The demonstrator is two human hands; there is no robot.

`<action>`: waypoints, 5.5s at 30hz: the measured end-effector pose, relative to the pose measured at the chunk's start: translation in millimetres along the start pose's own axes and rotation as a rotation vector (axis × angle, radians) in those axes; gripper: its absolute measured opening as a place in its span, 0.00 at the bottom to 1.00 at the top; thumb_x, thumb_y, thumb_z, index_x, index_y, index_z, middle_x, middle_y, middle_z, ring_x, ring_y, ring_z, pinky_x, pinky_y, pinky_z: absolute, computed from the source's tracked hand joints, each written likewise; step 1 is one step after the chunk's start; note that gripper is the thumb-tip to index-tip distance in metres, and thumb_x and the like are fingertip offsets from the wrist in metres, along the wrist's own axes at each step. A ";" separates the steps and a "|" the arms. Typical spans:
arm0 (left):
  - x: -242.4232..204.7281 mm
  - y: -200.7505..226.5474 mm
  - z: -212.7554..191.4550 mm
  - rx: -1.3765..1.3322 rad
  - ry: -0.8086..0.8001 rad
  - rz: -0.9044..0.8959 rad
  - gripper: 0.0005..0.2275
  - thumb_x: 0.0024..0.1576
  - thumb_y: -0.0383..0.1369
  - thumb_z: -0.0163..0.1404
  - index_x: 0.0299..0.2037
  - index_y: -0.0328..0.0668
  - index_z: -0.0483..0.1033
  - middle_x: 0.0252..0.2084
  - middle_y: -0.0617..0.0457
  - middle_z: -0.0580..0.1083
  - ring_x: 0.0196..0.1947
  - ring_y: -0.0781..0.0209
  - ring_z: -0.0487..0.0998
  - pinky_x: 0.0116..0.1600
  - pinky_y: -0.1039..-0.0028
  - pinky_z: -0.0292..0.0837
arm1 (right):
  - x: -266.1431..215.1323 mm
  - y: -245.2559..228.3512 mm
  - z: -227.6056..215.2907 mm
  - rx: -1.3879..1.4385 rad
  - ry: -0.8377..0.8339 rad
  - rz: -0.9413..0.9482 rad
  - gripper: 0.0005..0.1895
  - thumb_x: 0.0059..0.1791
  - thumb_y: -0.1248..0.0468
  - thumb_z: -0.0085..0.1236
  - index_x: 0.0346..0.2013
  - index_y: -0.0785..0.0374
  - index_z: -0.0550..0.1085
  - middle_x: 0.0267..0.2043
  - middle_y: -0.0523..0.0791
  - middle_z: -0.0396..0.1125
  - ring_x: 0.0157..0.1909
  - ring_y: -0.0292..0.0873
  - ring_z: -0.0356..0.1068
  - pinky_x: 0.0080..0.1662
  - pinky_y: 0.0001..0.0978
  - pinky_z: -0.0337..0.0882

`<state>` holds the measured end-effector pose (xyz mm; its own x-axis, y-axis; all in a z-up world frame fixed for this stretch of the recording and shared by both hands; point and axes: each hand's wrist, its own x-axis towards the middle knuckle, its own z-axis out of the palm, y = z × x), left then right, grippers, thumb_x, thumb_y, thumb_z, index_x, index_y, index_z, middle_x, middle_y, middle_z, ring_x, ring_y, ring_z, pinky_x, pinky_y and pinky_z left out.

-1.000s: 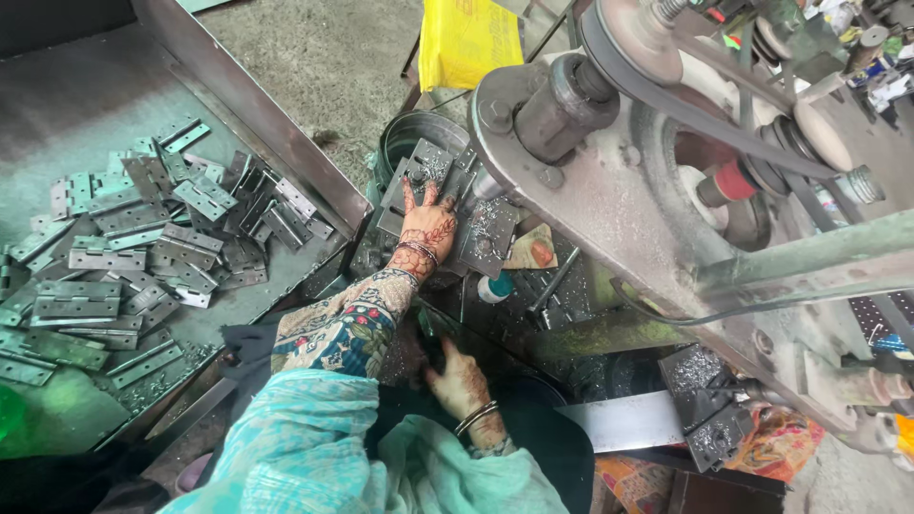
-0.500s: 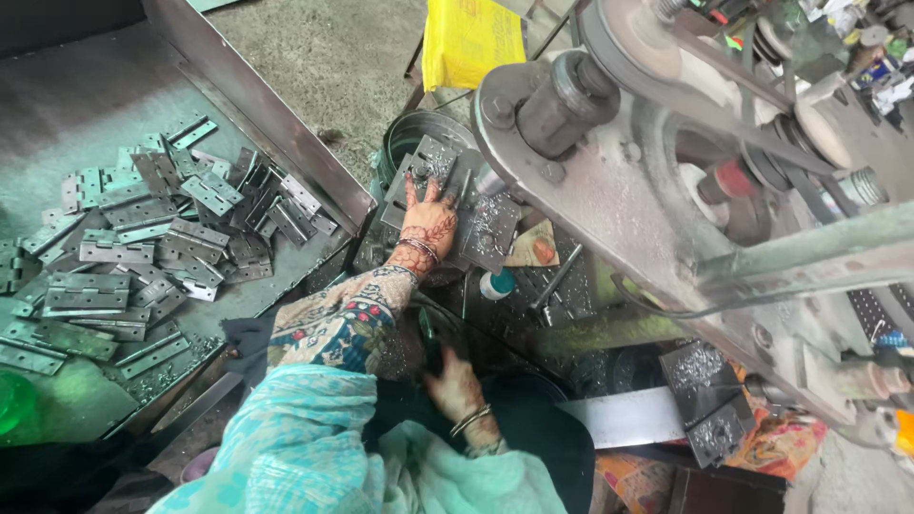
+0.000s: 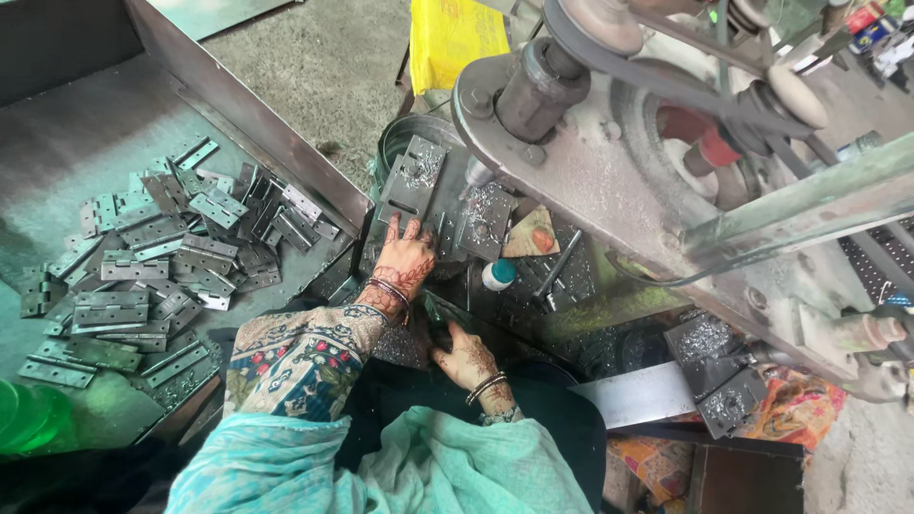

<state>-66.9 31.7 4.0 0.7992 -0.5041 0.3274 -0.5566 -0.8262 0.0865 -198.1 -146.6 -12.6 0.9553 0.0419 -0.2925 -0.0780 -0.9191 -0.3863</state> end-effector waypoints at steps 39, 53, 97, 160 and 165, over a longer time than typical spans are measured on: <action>68.1 -12.5 25.7 -0.207 -0.106 -0.244 0.19 0.58 0.30 0.43 0.59 0.48 0.76 0.71 0.59 0.63 0.74 0.42 0.53 0.71 0.27 0.33 | -4.7 3.6 26.1 -0.082 0.053 0.052 0.42 0.45 0.54 0.63 0.70 0.59 0.57 0.54 0.57 0.69 0.55 0.62 0.70 0.53 0.52 0.71; 81.9 -11.5 47.1 -0.154 -0.079 -0.276 0.19 0.61 0.29 0.40 0.61 0.45 0.76 0.67 0.55 0.69 0.75 0.44 0.54 0.73 0.30 0.29 | -3.1 29.8 33.9 -0.030 0.107 -0.029 0.38 0.45 0.55 0.66 0.68 0.57 0.63 0.51 0.58 0.72 0.53 0.62 0.72 0.52 0.49 0.74; -119.1 -153.1 87.8 -0.144 0.092 -0.624 0.09 0.55 0.37 0.47 0.39 0.56 0.81 0.45 0.55 0.75 0.56 0.49 0.69 0.54 0.51 0.66 | -3.7 -24.4 -23.3 -0.010 0.023 0.031 0.33 0.45 0.50 0.61 0.65 0.50 0.69 0.46 0.57 0.75 0.52 0.59 0.75 0.53 0.48 0.73; 69.8 -12.8 24.3 -0.116 -0.094 -0.141 0.18 0.57 0.32 0.44 0.57 0.47 0.78 0.68 0.55 0.66 0.73 0.45 0.53 0.71 0.28 0.31 | -6.5 5.0 22.8 -0.056 0.006 0.082 0.35 0.46 0.51 0.62 0.64 0.57 0.64 0.47 0.57 0.73 0.52 0.61 0.73 0.52 0.50 0.74; 74.5 -12.5 23.5 -0.054 -0.203 -0.163 0.15 0.59 0.32 0.43 0.52 0.46 0.81 0.71 0.56 0.64 0.75 0.46 0.53 0.73 0.29 0.31 | -13.1 16.7 61.5 0.092 0.137 0.091 0.42 0.43 0.53 0.65 0.70 0.52 0.60 0.47 0.59 0.73 0.51 0.64 0.73 0.52 0.52 0.74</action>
<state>4.9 -1.5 5.2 0.9054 -0.4100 0.1102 -0.4237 -0.8889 0.1745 -229.4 -138.4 -69.0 0.9726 -0.0990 -0.2103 -0.1853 -0.8765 -0.4443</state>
